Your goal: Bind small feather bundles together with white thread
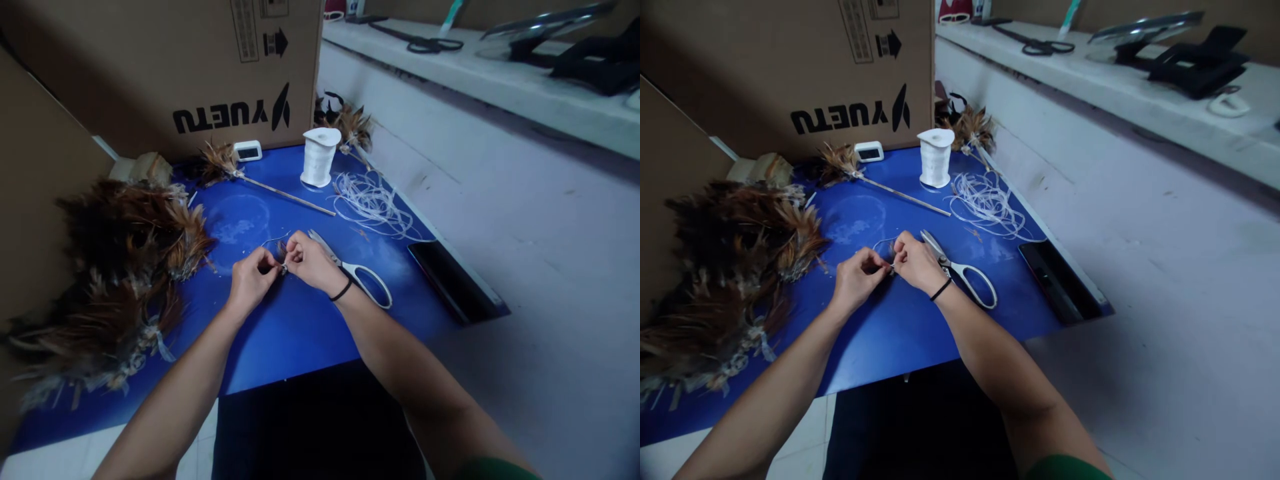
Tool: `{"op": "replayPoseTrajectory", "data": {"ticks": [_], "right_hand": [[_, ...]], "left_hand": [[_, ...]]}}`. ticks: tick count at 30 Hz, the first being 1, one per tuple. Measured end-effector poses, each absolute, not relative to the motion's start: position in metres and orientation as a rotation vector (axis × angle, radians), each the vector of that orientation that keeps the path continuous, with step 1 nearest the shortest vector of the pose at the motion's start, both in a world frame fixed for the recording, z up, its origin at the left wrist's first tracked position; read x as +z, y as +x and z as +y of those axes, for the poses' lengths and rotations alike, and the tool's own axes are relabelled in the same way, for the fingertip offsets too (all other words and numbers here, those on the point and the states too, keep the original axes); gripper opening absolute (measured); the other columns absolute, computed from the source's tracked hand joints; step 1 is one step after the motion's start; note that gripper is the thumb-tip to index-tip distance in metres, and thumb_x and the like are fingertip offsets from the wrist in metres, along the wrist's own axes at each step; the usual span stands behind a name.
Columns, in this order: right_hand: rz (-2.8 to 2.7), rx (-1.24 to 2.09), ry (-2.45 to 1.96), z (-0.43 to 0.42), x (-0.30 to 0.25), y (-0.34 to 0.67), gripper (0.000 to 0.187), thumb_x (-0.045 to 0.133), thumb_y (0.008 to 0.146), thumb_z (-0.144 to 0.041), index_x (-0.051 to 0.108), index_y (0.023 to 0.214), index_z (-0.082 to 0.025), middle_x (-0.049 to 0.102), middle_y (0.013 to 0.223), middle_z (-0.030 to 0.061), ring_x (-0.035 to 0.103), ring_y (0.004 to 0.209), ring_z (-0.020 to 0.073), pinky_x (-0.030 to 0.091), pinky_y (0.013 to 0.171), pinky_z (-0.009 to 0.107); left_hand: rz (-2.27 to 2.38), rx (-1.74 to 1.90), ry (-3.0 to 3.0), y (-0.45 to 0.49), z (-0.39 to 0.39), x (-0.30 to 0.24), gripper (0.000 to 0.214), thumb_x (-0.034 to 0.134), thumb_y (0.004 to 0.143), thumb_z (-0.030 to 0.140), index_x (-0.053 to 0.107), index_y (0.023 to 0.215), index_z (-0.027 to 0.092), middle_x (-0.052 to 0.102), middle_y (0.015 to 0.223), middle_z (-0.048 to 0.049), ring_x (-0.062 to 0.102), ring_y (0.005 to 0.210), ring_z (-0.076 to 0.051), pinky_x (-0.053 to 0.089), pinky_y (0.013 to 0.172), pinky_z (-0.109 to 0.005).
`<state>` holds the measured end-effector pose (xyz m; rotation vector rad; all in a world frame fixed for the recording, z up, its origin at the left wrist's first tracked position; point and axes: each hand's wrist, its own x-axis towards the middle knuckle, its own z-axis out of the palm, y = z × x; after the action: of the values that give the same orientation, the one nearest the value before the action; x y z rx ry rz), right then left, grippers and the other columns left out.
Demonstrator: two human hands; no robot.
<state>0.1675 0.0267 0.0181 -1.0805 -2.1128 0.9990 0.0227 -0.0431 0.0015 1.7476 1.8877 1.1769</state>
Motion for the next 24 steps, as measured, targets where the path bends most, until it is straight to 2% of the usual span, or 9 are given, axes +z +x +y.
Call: {"op": "replayPoseTrajectory", "data": {"ticks": [8,13,18,24], "right_hand": [[-2.125,0.973,-1.067,0.025,0.021,0.172,0.02,0.052,0.067,-0.008,0.046,0.08,-0.022,0.057,0.068,-0.0039,0.053,0.059,0.01,0.041,0.062,0.023],[-2.164,0.871,-1.064,0.024,0.024,0.178,0.021,0.051,0.067,-0.007,0.046,0.081,-0.022,0.057,0.067,-0.0047,0.054,0.061,0.01,0.04,0.063,0.022],[-2.259,0.711,-1.06,0.024,0.024,0.181,0.02,0.048,0.069,-0.007,0.047,0.082,-0.022,0.054,0.065,-0.0042,0.051,0.059,0.0108,0.036,0.059,0.023],[-2.293,0.698,-1.068,0.024,0.027,0.185,0.017,0.049,0.07,-0.008,0.048,0.081,-0.022,0.053,0.065,-0.0046,0.049,0.057,0.0102,0.035,0.058,0.023]], "left_hand": [[1.815,1.233,1.562,0.018,-0.038,-0.008,0.015,0.065,0.07,0.027,0.052,0.071,0.019,0.065,0.07,0.0005,0.063,0.068,-0.014,0.047,0.066,-0.025],[1.86,1.191,1.559,0.018,-0.038,-0.006,0.014,0.065,0.069,0.024,0.052,0.071,0.019,0.063,0.068,0.0017,0.061,0.068,-0.013,0.045,0.065,-0.025],[1.881,1.157,1.579,0.018,-0.037,-0.003,0.008,0.063,0.069,0.021,0.056,0.071,0.019,0.06,0.065,0.0034,0.056,0.061,-0.011,0.042,0.061,-0.023],[1.848,1.124,1.571,0.016,-0.037,-0.004,0.01,0.062,0.069,0.016,0.064,0.079,0.019,0.064,0.067,0.0018,0.057,0.061,-0.011,0.043,0.063,-0.024]]}}
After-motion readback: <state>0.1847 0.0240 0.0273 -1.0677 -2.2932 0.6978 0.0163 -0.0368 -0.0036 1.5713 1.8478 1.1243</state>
